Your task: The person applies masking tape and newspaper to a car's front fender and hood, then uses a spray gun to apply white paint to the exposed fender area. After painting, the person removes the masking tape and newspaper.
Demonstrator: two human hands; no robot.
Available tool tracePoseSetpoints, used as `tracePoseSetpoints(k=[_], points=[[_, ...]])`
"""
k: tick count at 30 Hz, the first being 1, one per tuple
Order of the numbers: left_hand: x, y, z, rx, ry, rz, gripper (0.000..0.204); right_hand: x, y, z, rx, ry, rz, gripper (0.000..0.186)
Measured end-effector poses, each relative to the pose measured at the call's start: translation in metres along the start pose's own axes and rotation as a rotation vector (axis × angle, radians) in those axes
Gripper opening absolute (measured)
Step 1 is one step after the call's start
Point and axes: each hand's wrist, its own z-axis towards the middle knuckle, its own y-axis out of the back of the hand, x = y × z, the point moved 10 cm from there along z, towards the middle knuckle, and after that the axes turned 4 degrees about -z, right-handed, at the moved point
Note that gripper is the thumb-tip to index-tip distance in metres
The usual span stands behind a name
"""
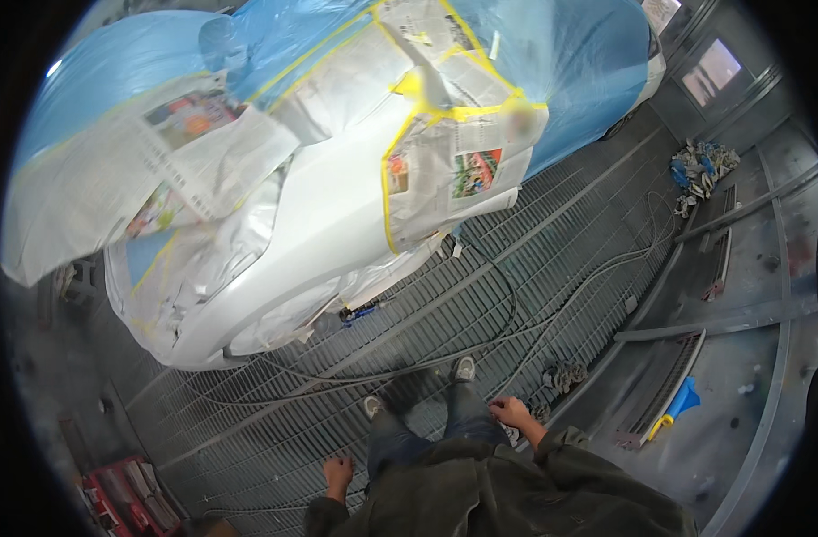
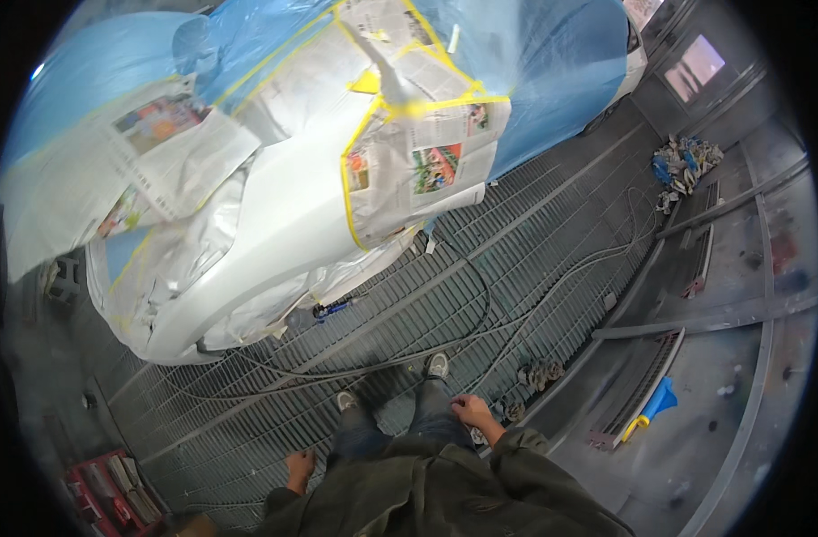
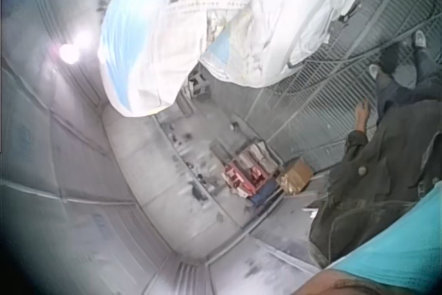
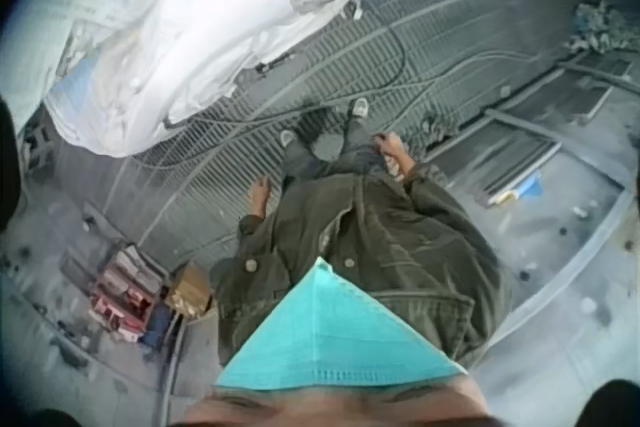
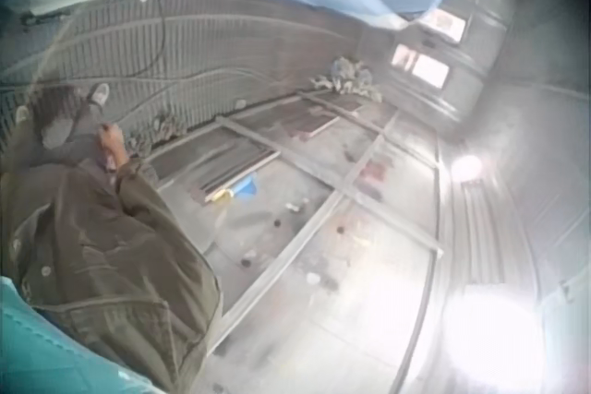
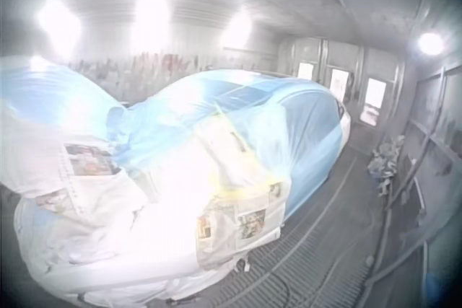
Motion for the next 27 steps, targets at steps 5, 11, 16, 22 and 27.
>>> tracePoseSetpoints(k=[5,11,16,22,27], points=[[-0.085,-0.036,-0.046,0.016,-0.029,-0.112,0.021,-0.028,0.072,0.079,-0.056,0.007,0.09,0.035],[-0.15,-0.096,-0.037,0.044,0.018,0.07,0.038,-0.103,0.144,0.2,-0.296,-0.034,0.105,0.029],[-0.147,-0.139,0.031,0.061,-0.059,0.176,0.067,-0.139,0.176,0.346,-0.468,0.046,-0.114,0.028],[-0.135,-0.201,0.165,-0.2,-0.015,0.213,0.08,-0.143,0.184,0.538,-0.558,0.109,-0.195,0.027],[-0.133,-0.226,0.274,-0.249,-0.133,0.049,0.092,-0.164,0.187,0.686,-0.689,0.176,-0.28,0.031]])
